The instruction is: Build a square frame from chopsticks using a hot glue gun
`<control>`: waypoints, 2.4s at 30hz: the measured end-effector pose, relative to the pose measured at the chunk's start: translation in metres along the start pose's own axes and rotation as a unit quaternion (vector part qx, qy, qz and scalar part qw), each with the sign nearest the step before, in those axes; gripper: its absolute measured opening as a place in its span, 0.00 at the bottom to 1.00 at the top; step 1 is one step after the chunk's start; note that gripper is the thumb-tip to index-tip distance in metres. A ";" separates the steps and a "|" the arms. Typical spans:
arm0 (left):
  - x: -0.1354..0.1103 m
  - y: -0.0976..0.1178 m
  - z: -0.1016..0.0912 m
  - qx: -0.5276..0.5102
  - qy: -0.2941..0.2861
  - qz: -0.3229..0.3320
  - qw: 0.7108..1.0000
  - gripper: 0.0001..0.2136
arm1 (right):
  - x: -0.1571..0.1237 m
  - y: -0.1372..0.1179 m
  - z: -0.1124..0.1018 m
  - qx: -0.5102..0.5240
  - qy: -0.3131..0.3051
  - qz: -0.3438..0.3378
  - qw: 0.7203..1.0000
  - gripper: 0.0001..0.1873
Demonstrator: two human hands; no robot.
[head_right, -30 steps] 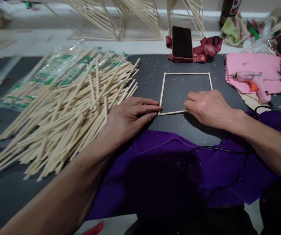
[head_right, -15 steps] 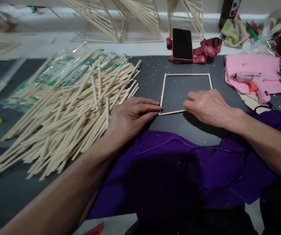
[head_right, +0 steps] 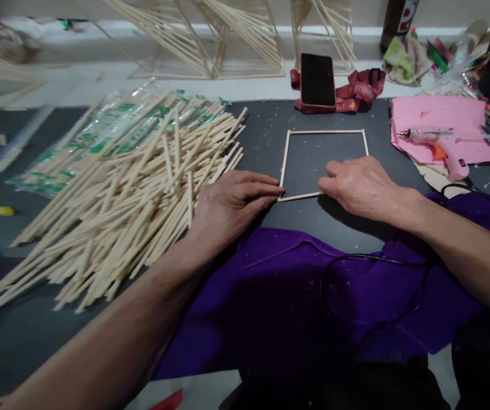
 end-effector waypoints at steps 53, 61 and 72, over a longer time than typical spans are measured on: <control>0.003 0.075 0.046 0.257 -0.083 0.189 0.944 0.13 | -0.028 0.065 -0.010 0.116 -0.108 0.244 0.957 0.14; 0.015 0.078 0.072 0.284 -0.140 0.121 0.941 0.14 | -0.026 0.064 -0.002 0.080 -0.095 0.296 0.947 0.14; 0.014 0.076 0.073 0.268 -0.152 0.140 0.941 0.13 | -0.024 0.065 -0.002 0.074 -0.088 0.341 0.933 0.16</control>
Point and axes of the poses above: each hand's wrist, its own x-axis towards the middle knuckle, its own z-axis out of the palm, y = z × x, the point moved 5 cm from there along x, towards the middle knuckle, and after that the axes turned 14 degrees about y, right-handed, at the moved point
